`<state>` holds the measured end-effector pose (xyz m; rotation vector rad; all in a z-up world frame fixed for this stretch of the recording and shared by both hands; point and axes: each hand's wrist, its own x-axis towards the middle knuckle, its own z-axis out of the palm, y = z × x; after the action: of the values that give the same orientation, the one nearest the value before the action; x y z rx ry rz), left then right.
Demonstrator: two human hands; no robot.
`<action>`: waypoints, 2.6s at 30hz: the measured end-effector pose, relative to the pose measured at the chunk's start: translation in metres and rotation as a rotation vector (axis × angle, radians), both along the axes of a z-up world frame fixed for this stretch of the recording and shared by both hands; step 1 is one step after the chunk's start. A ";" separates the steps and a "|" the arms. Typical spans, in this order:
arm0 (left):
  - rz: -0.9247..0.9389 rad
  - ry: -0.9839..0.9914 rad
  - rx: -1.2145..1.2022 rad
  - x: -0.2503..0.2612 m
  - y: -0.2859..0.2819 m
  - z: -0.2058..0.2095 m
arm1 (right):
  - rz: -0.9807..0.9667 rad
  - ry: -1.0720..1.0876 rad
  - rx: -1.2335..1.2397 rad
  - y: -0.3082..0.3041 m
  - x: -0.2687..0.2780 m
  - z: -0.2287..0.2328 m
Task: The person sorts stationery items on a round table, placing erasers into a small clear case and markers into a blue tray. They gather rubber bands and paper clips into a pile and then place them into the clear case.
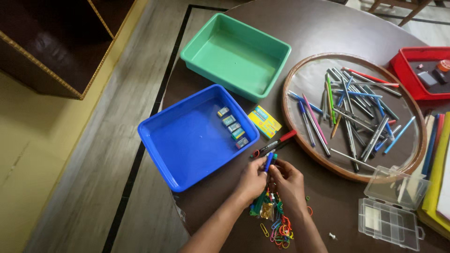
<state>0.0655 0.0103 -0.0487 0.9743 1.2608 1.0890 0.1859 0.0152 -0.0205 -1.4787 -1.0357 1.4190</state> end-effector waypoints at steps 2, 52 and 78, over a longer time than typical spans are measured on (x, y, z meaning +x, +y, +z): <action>-0.037 -0.047 -0.068 -0.002 -0.002 0.006 | -0.024 -0.030 0.006 0.003 0.001 -0.003; 0.039 1.231 0.583 -0.029 -0.029 0.020 | 0.525 -1.240 0.974 -0.047 0.066 -0.047; 0.450 1.523 0.598 -0.004 -0.052 -0.024 | 0.452 -1.250 0.994 -0.023 0.046 -0.053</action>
<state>0.0620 -0.0413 -0.0729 2.2584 2.5005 1.0118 0.2315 -0.0073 -0.0732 -1.2501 -2.4461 -0.1267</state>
